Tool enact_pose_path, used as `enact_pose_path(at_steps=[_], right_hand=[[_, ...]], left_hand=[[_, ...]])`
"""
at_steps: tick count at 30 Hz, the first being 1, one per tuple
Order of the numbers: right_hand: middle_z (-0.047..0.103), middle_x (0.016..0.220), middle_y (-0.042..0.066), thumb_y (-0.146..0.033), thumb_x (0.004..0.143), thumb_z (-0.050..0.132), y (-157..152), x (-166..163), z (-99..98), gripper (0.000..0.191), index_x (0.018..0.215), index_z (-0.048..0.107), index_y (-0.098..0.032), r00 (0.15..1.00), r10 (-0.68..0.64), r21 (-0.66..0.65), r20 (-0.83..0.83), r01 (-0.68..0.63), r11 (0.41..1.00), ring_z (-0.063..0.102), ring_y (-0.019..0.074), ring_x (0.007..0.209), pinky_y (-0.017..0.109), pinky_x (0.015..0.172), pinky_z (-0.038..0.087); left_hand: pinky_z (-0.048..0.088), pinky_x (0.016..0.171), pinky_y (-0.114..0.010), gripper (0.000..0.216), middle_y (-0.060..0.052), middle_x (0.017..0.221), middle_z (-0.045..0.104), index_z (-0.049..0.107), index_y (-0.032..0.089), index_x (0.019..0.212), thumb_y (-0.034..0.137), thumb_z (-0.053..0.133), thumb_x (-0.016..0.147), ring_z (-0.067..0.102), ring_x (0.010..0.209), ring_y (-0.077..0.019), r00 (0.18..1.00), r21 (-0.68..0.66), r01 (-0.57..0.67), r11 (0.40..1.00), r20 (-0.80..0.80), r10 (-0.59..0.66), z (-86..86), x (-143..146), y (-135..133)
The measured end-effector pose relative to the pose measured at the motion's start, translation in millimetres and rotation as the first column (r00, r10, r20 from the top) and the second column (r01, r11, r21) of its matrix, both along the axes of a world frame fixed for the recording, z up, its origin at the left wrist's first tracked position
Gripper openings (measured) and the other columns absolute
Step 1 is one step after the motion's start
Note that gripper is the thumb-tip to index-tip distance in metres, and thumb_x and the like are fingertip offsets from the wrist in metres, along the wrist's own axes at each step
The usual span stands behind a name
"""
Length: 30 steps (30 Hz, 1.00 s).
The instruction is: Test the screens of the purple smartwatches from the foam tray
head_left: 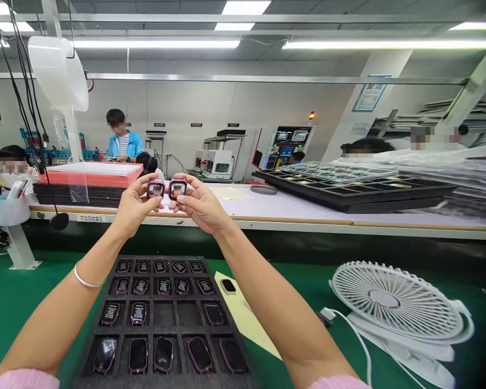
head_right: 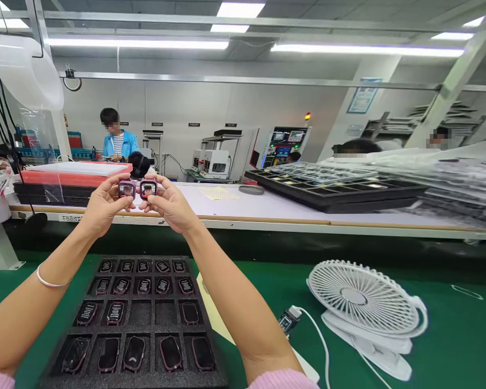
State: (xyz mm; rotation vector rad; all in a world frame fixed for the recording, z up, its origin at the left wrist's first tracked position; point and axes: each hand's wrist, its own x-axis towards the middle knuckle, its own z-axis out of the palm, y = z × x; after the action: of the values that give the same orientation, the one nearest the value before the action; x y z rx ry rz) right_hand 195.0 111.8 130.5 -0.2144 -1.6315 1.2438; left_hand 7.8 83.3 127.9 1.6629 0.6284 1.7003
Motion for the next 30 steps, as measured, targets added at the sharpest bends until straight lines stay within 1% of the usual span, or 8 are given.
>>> enact_pose_path(at_steps=[4,8,13,17,19,22,27,30], right_hand=[[0.068,0.096,-0.001,-0.021,0.074,0.081,-10.1,3.0,-29.6,0.058,0.125,0.054,-0.025,1.000,0.019,-0.064,-0.008,-0.020,0.998,0.071,0.0147,0.075,0.029,0.071,0.061],[0.069,0.098,-0.001,-0.013,0.070,0.077,-21.3,2.5,-79.6,0.059,0.123,0.054,-0.025,0.998,0.061,-0.234,-0.032,-0.066,0.970,0.073,0.0145,0.076,0.027,0.070,0.060],[0.073,0.098,0.001,-0.013,0.068,0.079,-32.0,-5.1,-147.6,0.061,0.123,0.054,-0.025,0.992,0.102,-0.496,-0.080,-0.128,0.859,0.075,0.0164,0.079,0.028,0.073,0.062],[0.074,0.095,0.000,-0.013,0.069,0.078,-38.0,-11.7,-185.1,0.058,0.122,0.056,-0.024,0.992,0.104,-0.607,-0.076,-0.129,0.784,0.077,0.0182,0.081,0.030,0.077,0.063],[0.074,0.092,0.000,-0.015,0.071,0.078,-39.1,-13.3,-195.6,0.055,0.121,0.056,-0.024,0.992,0.101,-0.633,-0.071,-0.124,0.764,0.076,0.0178,0.079,0.030,0.076,0.063],[0.074,0.092,0.000,-0.022,0.077,0.081,-38.8,-12.9,-203.6,0.051,0.121,0.056,-0.024,0.991,0.116,-0.642,-0.061,-0.128,0.756,0.076,0.0174,0.077,0.029,0.075,0.062],[0.074,0.100,0.002,-0.034,0.082,0.083,-37.4,-8.7,-207.7,0.050,0.123,0.055,-0.024,0.992,0.125,-0.626,-0.027,-0.114,0.772,0.075,0.0169,0.075,0.030,0.074,0.061],[0.073,0.101,0.001,-0.034,0.083,0.082,-38.0,-7.2,-207.4,0.049,0.123,0.056,-0.025,0.992,0.129,-0.618,-0.010,-0.108,0.779,0.074,0.0165,0.075,0.030,0.074,0.061]], left_hand=[[0.060,0.068,-0.025,0.067,-0.002,0.096,0.070,0.063,0.021,0.128,0.025,0.087,0.066,0.068,0.070,-0.0127,1.000,-0.085,0.030,0.996,-0.005,-0.031,-27.3,0.8,-10.1],[0.062,0.071,-0.026,0.070,-0.003,0.099,0.070,0.060,0.019,0.131,0.018,0.084,0.065,0.070,0.072,-0.0135,0.998,-0.258,0.059,0.964,-0.008,-0.063,-70.7,-2.1,-25.6],[0.062,0.069,-0.024,0.069,-0.004,0.105,0.070,0.061,0.019,0.128,0.016,0.082,0.063,0.069,0.070,-0.0113,0.999,-0.485,0.044,0.873,0.010,-0.044,-126.9,-8.5,-41.6],[0.060,0.065,-0.023,0.065,-0.005,0.105,0.070,0.061,0.017,0.125,0.018,0.082,0.063,0.068,0.066,-0.0106,1.000,-0.585,0.007,0.811,0.020,0.006,-161.5,-11.7,-46.9],[0.059,0.062,-0.023,0.063,-0.004,0.101,0.070,0.061,0.016,0.123,0.020,0.082,0.064,0.067,0.064,-0.0106,0.999,-0.609,-0.009,0.793,0.020,0.026,-173.1,-12.4,-47.6],[0.057,0.059,-0.021,0.059,-0.003,0.097,0.070,0.061,0.016,0.122,0.023,0.082,0.067,0.067,0.062,-0.0104,1.000,-0.614,-0.020,0.789,0.006,0.030,-182.8,-12.8,-48.0],[0.056,0.056,-0.021,0.052,-0.004,0.097,0.070,0.063,0.014,0.118,0.028,0.081,0.071,0.067,0.060,-0.0100,1.000,-0.604,-0.025,0.797,-0.024,0.013,-186.5,-13.4,-47.8],[0.055,0.054,-0.020,0.050,-0.004,0.097,0.070,0.063,0.014,0.116,0.028,0.080,0.072,0.067,0.059,-0.0096,1.000,-0.596,-0.027,0.802,-0.021,0.018,-187.1,-13.7,-47.6]])
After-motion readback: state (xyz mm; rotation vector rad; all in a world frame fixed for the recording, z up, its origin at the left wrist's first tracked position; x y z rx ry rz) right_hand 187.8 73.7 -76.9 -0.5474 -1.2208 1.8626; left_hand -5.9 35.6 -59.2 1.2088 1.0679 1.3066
